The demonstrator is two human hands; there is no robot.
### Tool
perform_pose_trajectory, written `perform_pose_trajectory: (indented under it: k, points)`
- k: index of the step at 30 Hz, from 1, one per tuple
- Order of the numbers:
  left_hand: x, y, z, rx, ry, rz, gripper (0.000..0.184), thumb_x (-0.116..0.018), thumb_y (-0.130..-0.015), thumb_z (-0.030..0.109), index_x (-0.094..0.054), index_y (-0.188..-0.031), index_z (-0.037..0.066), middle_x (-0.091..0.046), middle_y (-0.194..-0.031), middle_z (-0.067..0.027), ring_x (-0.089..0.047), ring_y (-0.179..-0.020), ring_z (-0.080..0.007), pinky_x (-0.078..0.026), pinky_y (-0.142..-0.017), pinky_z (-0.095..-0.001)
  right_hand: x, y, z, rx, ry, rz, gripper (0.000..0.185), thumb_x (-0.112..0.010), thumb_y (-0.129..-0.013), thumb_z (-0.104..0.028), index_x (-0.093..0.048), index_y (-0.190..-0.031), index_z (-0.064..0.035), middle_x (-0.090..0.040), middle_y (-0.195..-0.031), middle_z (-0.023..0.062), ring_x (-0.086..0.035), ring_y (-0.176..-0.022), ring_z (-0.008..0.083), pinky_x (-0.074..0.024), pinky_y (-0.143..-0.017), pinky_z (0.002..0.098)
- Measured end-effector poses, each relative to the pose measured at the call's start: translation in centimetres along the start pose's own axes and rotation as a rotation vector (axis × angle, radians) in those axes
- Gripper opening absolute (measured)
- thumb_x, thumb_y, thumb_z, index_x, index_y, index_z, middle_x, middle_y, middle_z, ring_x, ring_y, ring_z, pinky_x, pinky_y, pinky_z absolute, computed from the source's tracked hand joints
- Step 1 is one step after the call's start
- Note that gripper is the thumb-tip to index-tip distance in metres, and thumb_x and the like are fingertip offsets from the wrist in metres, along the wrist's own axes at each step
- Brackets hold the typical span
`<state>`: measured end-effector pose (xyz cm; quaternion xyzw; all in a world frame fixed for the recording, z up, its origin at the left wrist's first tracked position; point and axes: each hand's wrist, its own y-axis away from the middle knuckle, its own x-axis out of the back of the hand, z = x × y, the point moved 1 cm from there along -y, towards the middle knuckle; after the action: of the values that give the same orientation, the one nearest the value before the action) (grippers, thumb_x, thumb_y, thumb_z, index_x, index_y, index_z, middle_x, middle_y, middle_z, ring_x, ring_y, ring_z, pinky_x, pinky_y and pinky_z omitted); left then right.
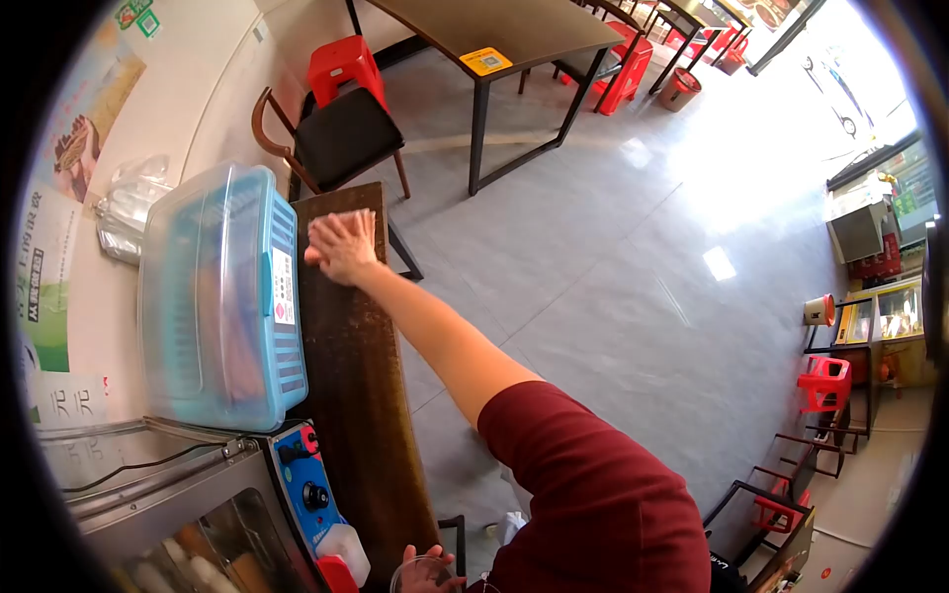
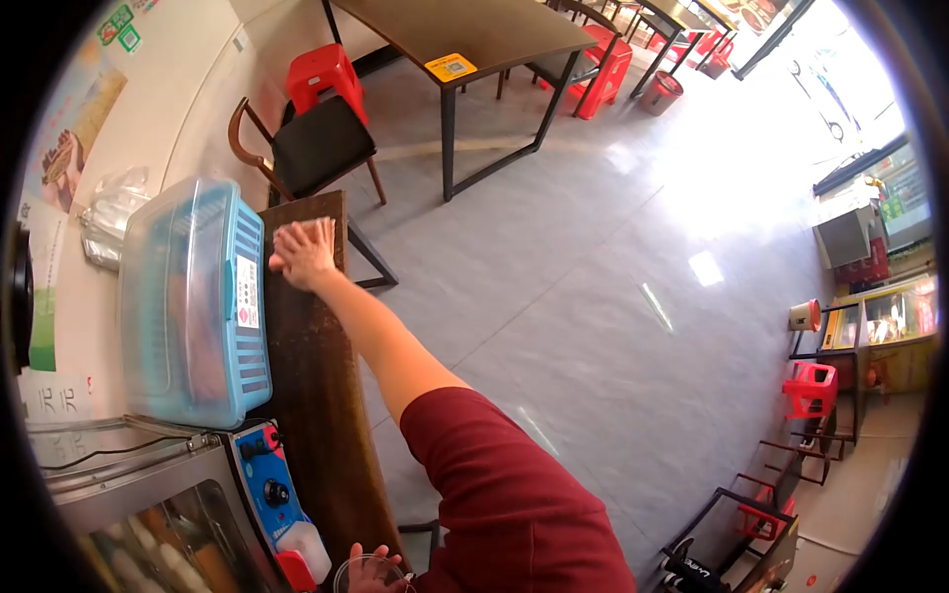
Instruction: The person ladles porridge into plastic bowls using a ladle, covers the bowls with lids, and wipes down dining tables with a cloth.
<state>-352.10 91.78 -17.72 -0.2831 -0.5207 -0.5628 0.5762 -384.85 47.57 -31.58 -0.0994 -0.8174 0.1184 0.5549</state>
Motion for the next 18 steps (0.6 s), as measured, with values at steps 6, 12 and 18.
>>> perform_pose_trajectory:
  k: [6,12,18]
  points:
    - [0.8,-0.1,1.5,0.172,0.175,0.075,0.063,-0.045,-0.089,0.035,-0.024,-0.136,-0.002,-0.019,-0.144,-0.0233,-0.024,-0.133,-0.036,-0.024,-0.101,-0.0652,-0.5,-2.1,2.9,-0.136,0.001,0.148,0.057,-0.048,-0.082,-0.038,-0.041,-0.133,-0.0154,-0.032,-0.144,0.0035,-0.021,-0.136,0.0272,-0.0047,-0.106,0.0622]
    - [1.3,0.6,3.2,0.454,0.825,-0.003,0.058,-0.051,-0.085,0.034,-0.033,-0.129,0.0,-0.03,-0.137,-0.0242,-0.034,-0.125,-0.0382,-0.022,-0.099,-0.0668,0.0,2.4,2.2,-0.172,0.007,0.165,0.054,-0.049,-0.083,-0.031,-0.041,-0.134,-0.0151,-0.031,-0.143,0.0052,-0.021,-0.135,0.0273,-0.0125,-0.103,0.0602]
    - [2.7,1.2,5.9,0.527,1.214,0.071,0.067,-0.06,-0.078,0.041,-0.036,-0.127,0.003,-0.038,-0.133,-0.023,-0.04,-0.119,-0.0382,-0.028,-0.096,-0.0652,3.4,14.8,-2.0,-0.095,-0.106,0.154,0.053,-0.052,-0.081,-0.022,-0.041,-0.132,-0.0142,-0.033,-0.142,0.0045,-0.023,-0.134,0.0265,-0.0212,-0.099,0.058]
